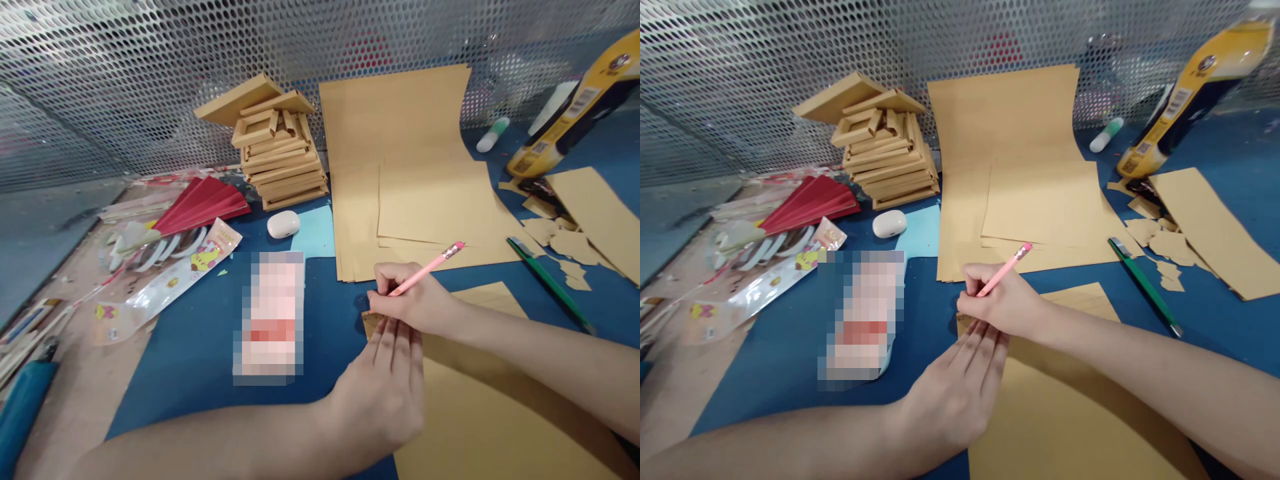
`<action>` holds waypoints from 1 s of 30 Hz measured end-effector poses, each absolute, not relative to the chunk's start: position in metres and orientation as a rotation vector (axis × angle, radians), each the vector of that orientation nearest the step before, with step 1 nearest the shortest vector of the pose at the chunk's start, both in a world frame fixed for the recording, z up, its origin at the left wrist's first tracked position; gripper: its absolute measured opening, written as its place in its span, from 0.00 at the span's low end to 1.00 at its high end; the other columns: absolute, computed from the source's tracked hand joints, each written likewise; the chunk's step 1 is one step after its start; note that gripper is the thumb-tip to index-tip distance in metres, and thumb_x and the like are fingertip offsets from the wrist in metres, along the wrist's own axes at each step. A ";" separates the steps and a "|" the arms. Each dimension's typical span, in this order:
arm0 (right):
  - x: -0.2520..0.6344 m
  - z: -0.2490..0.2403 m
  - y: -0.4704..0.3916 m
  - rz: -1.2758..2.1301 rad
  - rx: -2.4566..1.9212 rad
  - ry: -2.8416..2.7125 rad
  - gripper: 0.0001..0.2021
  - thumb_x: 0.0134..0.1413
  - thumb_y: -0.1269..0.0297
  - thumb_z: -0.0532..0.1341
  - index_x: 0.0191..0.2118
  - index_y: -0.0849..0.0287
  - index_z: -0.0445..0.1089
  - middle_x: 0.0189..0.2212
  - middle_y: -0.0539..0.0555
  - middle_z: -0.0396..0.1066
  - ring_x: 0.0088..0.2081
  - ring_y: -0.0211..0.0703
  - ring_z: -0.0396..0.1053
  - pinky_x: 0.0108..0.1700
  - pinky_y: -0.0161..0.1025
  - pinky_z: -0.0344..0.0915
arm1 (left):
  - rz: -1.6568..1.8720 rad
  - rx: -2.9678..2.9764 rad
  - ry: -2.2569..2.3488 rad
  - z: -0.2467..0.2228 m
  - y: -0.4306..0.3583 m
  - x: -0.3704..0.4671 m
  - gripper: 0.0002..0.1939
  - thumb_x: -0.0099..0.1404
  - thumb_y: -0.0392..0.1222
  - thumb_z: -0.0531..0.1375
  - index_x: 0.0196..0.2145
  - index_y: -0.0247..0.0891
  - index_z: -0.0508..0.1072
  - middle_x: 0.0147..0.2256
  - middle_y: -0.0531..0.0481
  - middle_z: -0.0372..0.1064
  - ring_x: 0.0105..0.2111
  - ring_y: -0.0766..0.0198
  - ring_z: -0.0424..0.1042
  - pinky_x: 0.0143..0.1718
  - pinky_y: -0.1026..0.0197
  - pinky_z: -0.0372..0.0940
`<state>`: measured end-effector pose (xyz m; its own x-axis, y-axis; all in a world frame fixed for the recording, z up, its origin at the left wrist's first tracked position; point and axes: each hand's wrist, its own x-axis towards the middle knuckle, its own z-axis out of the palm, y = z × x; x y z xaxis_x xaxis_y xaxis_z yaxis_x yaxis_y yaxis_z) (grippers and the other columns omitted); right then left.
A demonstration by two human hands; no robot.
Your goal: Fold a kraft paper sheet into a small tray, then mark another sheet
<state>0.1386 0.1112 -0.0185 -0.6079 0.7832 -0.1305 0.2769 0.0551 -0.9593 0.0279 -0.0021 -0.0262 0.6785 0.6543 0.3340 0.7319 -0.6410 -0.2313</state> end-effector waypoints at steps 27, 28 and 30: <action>0.139 -0.019 0.111 1.571 -1.044 -1.890 0.15 0.44 0.70 0.60 0.20 0.57 0.51 0.16 0.43 0.49 0.19 0.30 0.49 0.19 0.32 0.46 | -0.288 -2.565 -1.107 -0.027 -0.003 0.028 0.21 0.64 0.29 0.46 0.50 0.17 0.68 0.47 0.28 0.70 0.47 0.49 0.72 0.45 0.53 0.70; 0.139 -0.019 0.111 1.577 -1.056 -1.859 0.14 0.44 0.71 0.60 0.20 0.57 0.51 0.17 0.43 0.50 0.19 0.31 0.51 0.19 0.32 0.47 | -0.284 -2.565 -1.106 -0.027 -0.002 0.028 0.21 0.65 0.29 0.46 0.50 0.17 0.68 0.47 0.28 0.69 0.47 0.49 0.72 0.45 0.53 0.70; 0.139 -0.019 0.111 1.583 -1.077 -1.802 0.14 0.44 0.72 0.59 0.20 0.57 0.51 0.17 0.43 0.50 0.20 0.31 0.55 0.20 0.31 0.49 | -0.277 -2.563 -1.107 -0.026 -0.002 0.028 0.21 0.65 0.29 0.46 0.51 0.17 0.68 0.48 0.27 0.69 0.48 0.49 0.72 0.45 0.54 0.70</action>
<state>0.1390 0.1111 -0.0190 -0.5576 0.8205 -0.1259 0.2308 0.0076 -0.9730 0.0277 -0.0020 -0.0262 0.6785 0.6680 0.3057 0.7332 -0.6414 -0.2259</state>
